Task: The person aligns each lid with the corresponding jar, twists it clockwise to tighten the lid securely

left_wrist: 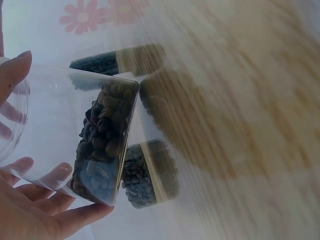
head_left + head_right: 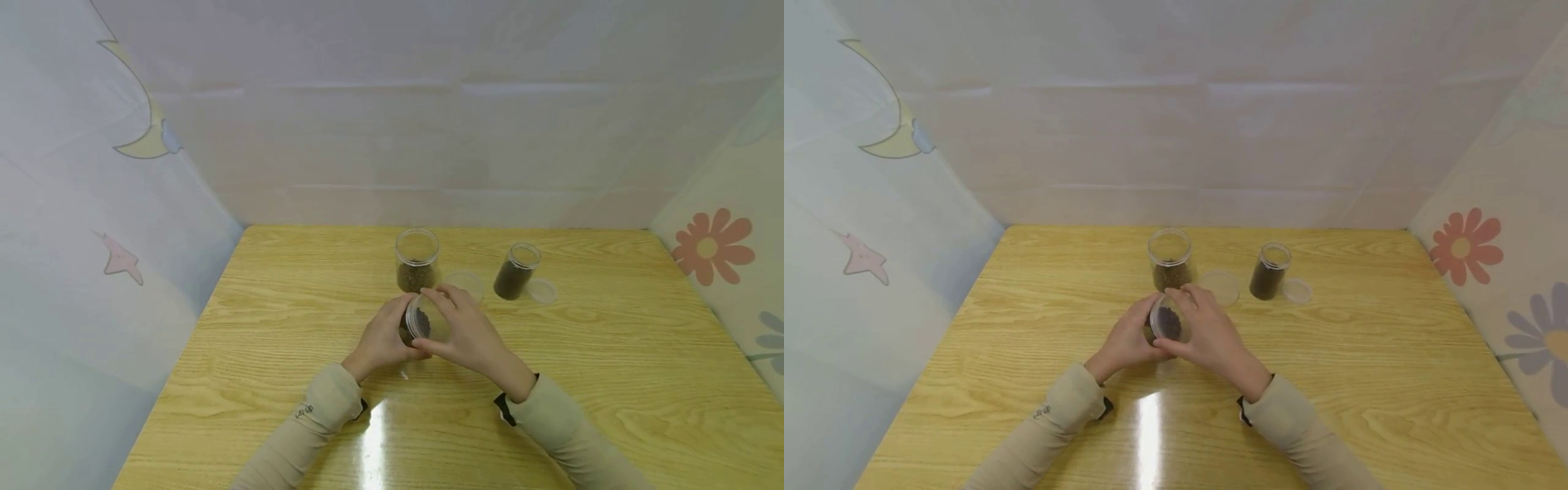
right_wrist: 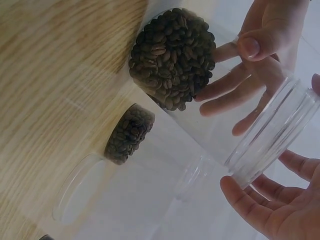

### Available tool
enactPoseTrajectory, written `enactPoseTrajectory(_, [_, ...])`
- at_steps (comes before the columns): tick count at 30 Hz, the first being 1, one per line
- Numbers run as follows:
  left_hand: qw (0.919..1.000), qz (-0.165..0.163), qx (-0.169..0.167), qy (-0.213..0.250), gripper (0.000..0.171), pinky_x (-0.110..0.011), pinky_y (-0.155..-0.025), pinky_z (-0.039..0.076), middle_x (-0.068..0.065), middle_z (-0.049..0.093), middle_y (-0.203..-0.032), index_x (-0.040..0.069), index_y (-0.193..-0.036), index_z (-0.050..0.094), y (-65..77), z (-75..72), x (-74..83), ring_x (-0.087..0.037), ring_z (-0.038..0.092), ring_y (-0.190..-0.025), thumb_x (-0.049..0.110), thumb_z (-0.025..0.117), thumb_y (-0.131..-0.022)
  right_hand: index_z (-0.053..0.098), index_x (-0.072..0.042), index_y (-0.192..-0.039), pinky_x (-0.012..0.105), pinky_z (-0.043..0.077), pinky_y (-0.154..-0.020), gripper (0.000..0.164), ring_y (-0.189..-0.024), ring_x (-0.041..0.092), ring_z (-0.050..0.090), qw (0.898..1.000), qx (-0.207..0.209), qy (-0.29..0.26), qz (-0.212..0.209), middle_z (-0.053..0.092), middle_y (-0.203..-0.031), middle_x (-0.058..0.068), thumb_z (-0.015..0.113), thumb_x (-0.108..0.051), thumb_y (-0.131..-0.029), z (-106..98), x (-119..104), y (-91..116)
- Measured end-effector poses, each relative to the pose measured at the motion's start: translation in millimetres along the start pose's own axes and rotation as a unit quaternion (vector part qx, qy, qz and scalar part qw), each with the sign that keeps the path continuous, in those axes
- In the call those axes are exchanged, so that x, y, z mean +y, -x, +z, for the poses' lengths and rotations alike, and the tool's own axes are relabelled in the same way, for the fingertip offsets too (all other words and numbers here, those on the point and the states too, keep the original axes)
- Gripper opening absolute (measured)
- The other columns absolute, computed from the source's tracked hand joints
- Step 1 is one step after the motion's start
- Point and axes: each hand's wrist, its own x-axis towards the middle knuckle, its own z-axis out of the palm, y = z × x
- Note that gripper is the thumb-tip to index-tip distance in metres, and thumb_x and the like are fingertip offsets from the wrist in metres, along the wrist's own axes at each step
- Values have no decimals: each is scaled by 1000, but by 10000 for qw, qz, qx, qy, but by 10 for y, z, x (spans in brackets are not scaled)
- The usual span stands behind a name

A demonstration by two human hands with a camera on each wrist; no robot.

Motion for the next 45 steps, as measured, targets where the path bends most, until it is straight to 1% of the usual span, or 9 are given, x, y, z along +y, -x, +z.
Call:
enactPoseTrajectory(13, [9998, 49, -28, -179, 88, -47, -89, 45, -10, 45, -133, 11, -137, 36, 17, -8, 29, -29, 45, -118, 34, 83, -66, 46, -6, -133, 51, 48, -81, 77, -112, 36, 47, 9999, -35, 104, -35, 47, -126, 23, 75, -44, -73, 51, 12, 4])
enactPoseTrajectory(22, [9997, 94, 53, -236, 87, -49, -84, 47, -11, 46, -132, 13, -136, 36, 37, -5, 45, -31, 46, -117, 35, 83, -66, 49, -5, -130, 47, 51, -71, 77, -103, 35, 53, 9991, 301, 263, 104, 51, -120, 21, 75, -48, -71, 96, -33, 22])
enactPoseTrajectory(26, [9995, 108, 91, -269, 86, -49, -84, 47, -10, 46, -132, 14, -135, 36, 37, 4, 42, -30, 46, -117, 35, 83, -65, 49, -4, -130, 45, 52, -67, 82, -99, 35, 54, 9981, 366, 436, 225, 52, -117, 20, 75, -52, -68, 96, -64, 26])
enactPoseTrajectory(30, [9993, 88, 105, -357, 87, -49, -85, 47, -11, 45, -132, 15, -135, 36, 38, 21, 31, -31, 45, -118, 36, 83, -64, 47, -4, -132, 46, 52, -69, 88, -99, 36, 54, 9977, 252, 541, 320, 52, -118, 21, 74, -56, -66, 81, -84, 37])
enactPoseTrajectory(33, [9990, 66, 106, -421, 88, -49, -86, 46, -12, 45, -133, 15, -135, 36, 37, 25, 25, -31, 44, -120, 36, 84, -64, 45, -5, -134, 50, 50, -76, 90, -106, 40, 52, 9980, 150, 524, 335, 49, -123, 24, 71, -59, -68, 65, -89, 47])
enactPoseTrajectory(36, [9990, 36, 80, -434, 89, -49, -88, 46, -11, 44, -133, 15, -135, 36, 37, 25, 26, -31, 43, -120, 36, 84, -64, 42, -5, -136, 55, 46, -83, 88, -114, 42, 46, 9987, 112, 444, 214, 44, -130, 26, 68, -59, -71, 41, -82, 63])
enactPoseTrajectory(38, [9992, 6, 29, -410, 89, -49, -88, 45, -10, 44, -134, 14, -136, 35, 38, 20, 33, -30, 43, -121, 36, 84, -64, 42, -6, -136, 55, 43, -88, 86, -119, 42, 41, 9992, 96, 382, 29, 41, -133, 24, 67, -58, -73, 22, -67, 69])
enactPoseTrajectory(42, [9992, -51, -69, -394, 90, -50, -88, 45, -10, 42, -136, 14, -137, 33, 43, 16, 41, -30, 43, -121, 36, 83, -65, 44, -8, -134, 56, 37, -95, 77, -125, 39, 35, 9988, 56, 153, -452, 38, -137, 21, 73, -47, -74, -42, -35, 66])
enactPoseTrajectory(45, [9993, 1, -46, -382, 91, -49, -87, 46, -10, 42, -135, 14, -138, 33, 45, 24, 41, -30, 44, -119, 36, 83, -65, 46, -9, -132, 55, 38, -94, 73, -124, 37, 36, 9973, -14, 89, -729, 40, -136, 19, 77, -39, -73, -93, -10, 63])
